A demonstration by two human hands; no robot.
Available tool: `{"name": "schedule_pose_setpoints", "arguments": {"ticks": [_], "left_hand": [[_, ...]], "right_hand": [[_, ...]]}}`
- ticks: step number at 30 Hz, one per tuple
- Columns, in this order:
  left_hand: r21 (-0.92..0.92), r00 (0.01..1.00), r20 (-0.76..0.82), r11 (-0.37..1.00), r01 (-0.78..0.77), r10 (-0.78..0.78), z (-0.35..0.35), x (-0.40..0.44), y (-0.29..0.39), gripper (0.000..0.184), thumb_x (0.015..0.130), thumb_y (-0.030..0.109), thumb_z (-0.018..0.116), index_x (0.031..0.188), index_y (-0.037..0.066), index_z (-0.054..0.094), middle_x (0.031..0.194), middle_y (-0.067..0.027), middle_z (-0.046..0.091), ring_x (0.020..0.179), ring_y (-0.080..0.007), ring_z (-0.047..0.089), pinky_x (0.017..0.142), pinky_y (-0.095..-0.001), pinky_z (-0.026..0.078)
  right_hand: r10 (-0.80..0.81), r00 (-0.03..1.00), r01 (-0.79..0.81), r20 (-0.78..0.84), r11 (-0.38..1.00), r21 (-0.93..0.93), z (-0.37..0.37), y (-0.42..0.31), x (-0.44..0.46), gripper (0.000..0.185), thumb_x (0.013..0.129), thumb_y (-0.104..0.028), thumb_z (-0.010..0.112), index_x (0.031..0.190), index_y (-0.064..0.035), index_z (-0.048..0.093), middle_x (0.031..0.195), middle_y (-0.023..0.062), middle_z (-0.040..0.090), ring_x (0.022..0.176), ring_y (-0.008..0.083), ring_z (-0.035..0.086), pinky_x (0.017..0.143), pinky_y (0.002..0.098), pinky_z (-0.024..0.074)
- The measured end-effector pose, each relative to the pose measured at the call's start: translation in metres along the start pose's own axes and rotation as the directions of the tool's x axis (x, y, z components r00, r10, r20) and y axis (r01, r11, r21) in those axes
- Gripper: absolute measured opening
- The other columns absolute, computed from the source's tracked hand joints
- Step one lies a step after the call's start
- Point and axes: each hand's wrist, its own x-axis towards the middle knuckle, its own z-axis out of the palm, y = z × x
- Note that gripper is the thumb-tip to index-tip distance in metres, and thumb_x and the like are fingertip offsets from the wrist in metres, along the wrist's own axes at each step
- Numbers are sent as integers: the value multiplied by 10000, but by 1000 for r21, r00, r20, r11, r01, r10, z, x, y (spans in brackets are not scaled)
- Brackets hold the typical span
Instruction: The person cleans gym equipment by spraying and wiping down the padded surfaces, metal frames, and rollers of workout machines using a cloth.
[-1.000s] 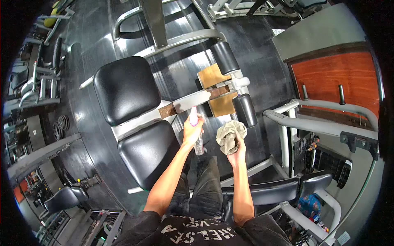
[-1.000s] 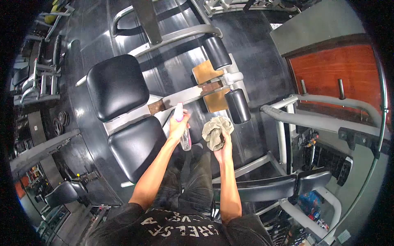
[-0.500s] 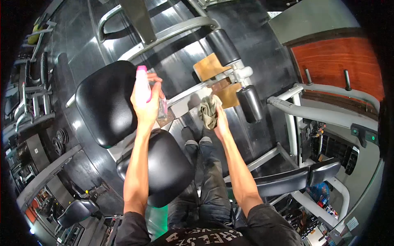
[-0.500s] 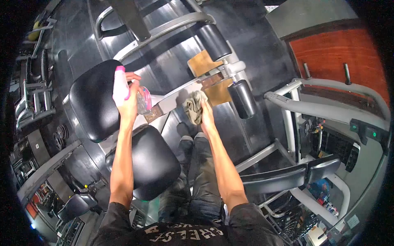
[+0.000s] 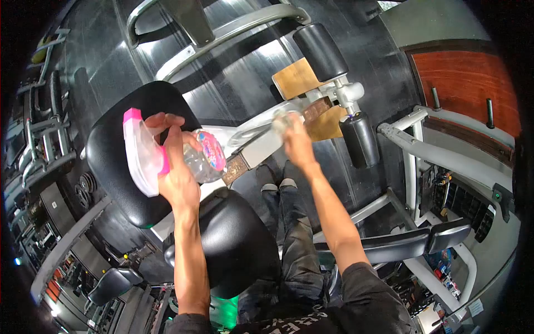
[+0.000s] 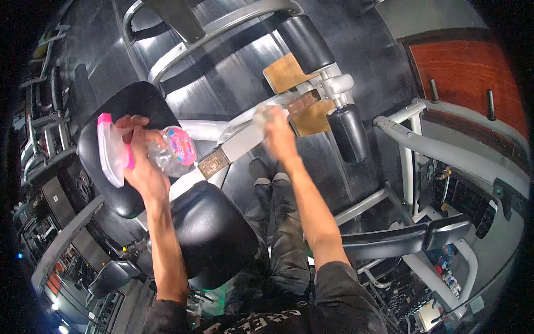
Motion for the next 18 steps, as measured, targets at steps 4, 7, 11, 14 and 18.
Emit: {"name": "schedule_pose_setpoints", "arguments": {"ticks": [4, 7, 11, 14, 18], "left_hand": [[25, 999, 29, 999, 23, -23, 0, -3, 12, 212, 916, -25, 515, 1121, -52, 470, 989, -168, 579, 618, -154, 590, 661, -301, 486], [-5, 999, 39, 999, 34, -34, 1, -2, 10, 208, 909, -30, 503, 1112, -52, 462, 985, -171, 573, 616, -168, 597, 659, -319, 497], [-3, 999, 49, 1000, 15, -15, -2, -2, 5, 236, 902, -21, 496, 1133, -44, 456, 969, -177, 562, 610, -172, 595, 658, -324, 500], [-10, 999, 50, 1000, -13, 13, -4, -2, 6, 287, 901, 6, 506, 1182, -20, 453, 968, -178, 560, 605, -178, 593, 688, -323, 493], [3, 1000, 25, 1000, 9, -9, -3, -3, 8, 293, 906, 23, 509, 1191, -16, 455, 966, -177, 559, 599, -180, 591, 691, -323, 491]], "right_hand": [[161, 970, -172, -182, 984, -47, 20, 20, 11, 306, 849, -19, 558, 1143, -21, 641, 1345, 233, 517, 1248, 415, 484, 1075, 451, 395], [-3, 1000, 5, -22, 996, 86, 22, -58, -22, 355, 801, 4, 597, 1141, -59, 676, 1344, 190, 548, 1321, 361, 456, 1114, 442, 373], [-251, 954, 231, 162, 964, 131, -8, -54, -21, 522, 725, 37, 618, 1159, -240, 700, 1348, 68, 569, 1287, 277, 515, 1076, 413, 430], [-108, 994, 110, 23, 989, -103, -4, 20, 0, 434, 767, 23, 597, 1166, -126, 680, 1335, 124, 564, 1259, 332, 507, 1060, 502, 386], [226, 969, -211, -101, 968, 136, 6, 21, 8, 296, 857, 27, 554, 1129, -41, 651, 1367, 235, 506, 1250, 417, 492, 1056, 425, 420]]}}
